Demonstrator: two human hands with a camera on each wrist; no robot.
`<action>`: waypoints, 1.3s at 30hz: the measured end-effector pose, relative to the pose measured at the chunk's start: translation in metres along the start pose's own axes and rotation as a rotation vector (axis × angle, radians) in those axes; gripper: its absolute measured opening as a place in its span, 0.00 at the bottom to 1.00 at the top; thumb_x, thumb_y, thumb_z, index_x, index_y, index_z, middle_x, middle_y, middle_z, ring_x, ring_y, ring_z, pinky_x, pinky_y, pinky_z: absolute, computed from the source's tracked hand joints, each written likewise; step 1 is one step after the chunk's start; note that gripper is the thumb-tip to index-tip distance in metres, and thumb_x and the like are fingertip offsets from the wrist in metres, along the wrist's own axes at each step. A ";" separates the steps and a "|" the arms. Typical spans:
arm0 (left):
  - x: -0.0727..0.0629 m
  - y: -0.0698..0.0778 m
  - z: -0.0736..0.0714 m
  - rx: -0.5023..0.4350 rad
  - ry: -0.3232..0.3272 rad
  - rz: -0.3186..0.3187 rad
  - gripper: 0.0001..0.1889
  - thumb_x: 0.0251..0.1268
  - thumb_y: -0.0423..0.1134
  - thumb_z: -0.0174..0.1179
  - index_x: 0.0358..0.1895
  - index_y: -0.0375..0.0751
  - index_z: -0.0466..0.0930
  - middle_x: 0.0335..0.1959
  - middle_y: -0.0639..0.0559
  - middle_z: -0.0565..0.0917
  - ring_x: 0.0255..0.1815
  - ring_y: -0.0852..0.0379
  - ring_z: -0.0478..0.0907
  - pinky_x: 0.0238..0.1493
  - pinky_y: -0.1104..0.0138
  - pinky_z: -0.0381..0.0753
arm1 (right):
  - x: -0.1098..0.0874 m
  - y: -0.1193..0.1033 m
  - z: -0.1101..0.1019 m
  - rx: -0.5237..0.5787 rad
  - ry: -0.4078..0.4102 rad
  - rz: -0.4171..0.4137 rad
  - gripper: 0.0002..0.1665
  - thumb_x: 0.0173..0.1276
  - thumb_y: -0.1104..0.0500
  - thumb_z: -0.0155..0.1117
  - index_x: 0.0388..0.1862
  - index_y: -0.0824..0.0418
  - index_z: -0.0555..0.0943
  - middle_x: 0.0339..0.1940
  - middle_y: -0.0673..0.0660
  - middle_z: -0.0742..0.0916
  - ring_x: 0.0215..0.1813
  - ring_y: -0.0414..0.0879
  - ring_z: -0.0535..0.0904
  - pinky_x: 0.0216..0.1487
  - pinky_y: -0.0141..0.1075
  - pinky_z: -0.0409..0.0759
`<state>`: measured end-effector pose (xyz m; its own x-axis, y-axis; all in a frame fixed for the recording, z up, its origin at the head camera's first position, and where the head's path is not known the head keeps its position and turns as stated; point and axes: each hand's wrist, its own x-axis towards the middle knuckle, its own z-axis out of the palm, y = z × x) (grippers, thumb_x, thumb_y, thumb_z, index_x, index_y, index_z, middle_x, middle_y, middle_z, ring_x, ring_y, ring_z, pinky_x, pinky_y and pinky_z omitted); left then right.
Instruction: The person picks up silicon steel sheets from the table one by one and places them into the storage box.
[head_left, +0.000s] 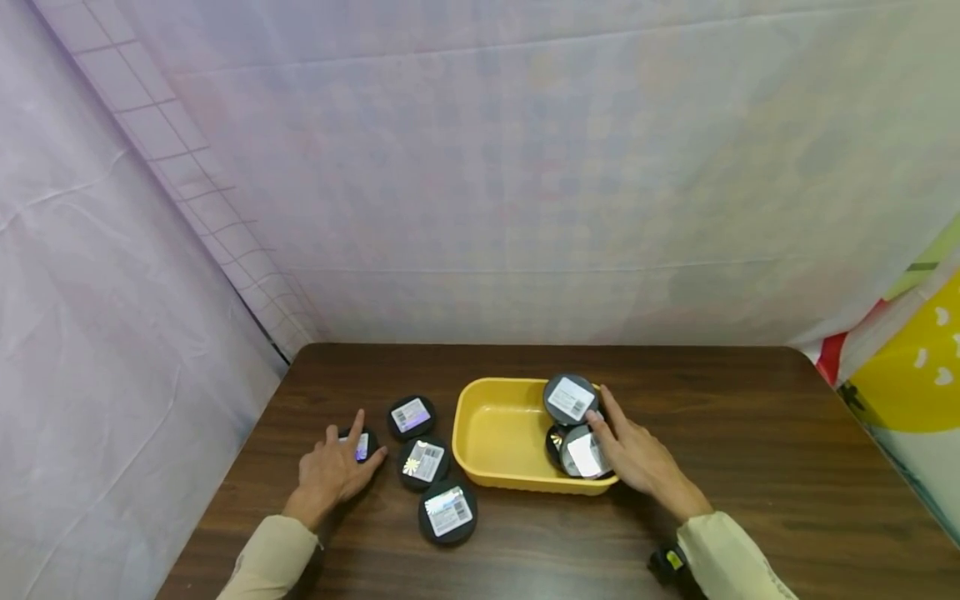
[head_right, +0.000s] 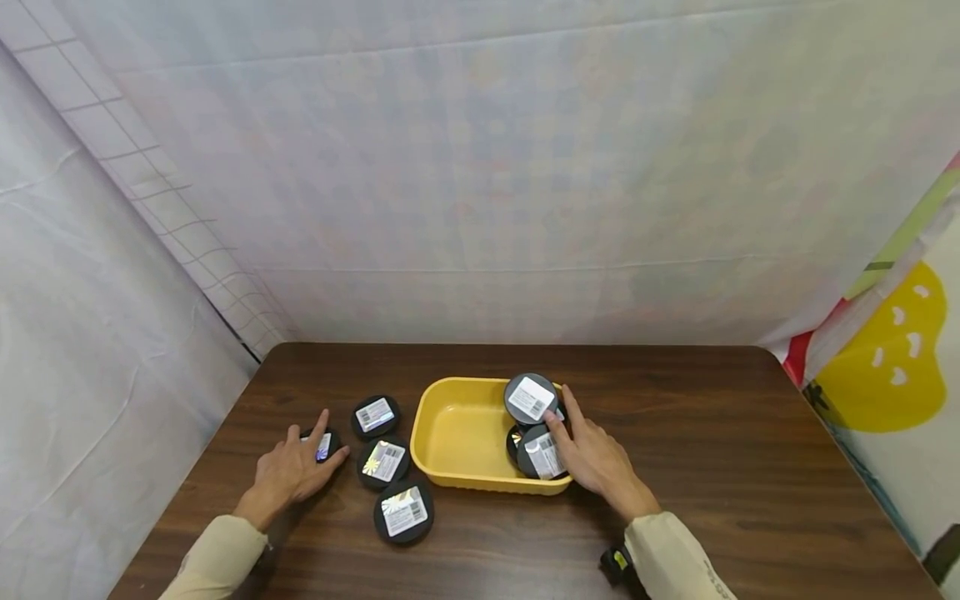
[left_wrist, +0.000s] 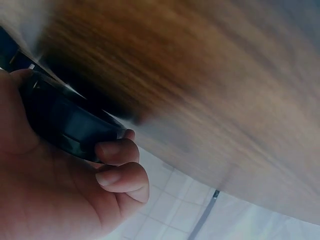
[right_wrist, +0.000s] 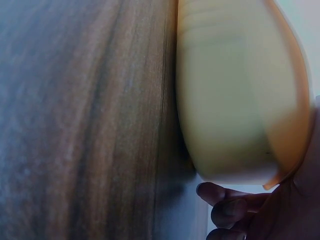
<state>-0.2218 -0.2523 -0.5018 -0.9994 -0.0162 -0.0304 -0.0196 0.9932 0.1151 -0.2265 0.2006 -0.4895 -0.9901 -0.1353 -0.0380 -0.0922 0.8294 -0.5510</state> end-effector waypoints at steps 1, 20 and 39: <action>0.000 0.000 0.000 -0.001 0.000 -0.001 0.43 0.67 0.68 0.50 0.79 0.48 0.55 0.55 0.28 0.72 0.43 0.33 0.78 0.32 0.45 0.78 | 0.000 0.000 0.000 0.000 0.000 -0.002 0.45 0.77 0.29 0.26 0.83 0.50 0.39 0.71 0.74 0.70 0.64 0.76 0.71 0.55 0.67 0.70; 0.003 0.000 -0.014 -0.010 0.043 0.002 0.43 0.67 0.69 0.49 0.79 0.48 0.54 0.56 0.27 0.72 0.42 0.34 0.78 0.30 0.46 0.77 | 0.001 0.001 0.000 -0.016 0.013 -0.008 0.45 0.77 0.30 0.27 0.83 0.52 0.41 0.68 0.75 0.72 0.61 0.75 0.73 0.53 0.66 0.72; 0.011 0.026 -0.038 -0.058 0.093 0.055 0.44 0.67 0.70 0.48 0.80 0.52 0.50 0.58 0.27 0.71 0.43 0.36 0.78 0.28 0.48 0.76 | 0.003 0.002 0.000 -0.010 0.007 -0.003 0.45 0.77 0.30 0.27 0.83 0.53 0.41 0.68 0.76 0.72 0.62 0.75 0.73 0.54 0.66 0.72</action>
<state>-0.2339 -0.2307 -0.4610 -0.9972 0.0252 0.0700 0.0369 0.9845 0.1715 -0.2298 0.2015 -0.4907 -0.9905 -0.1341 -0.0299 -0.0965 0.8342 -0.5430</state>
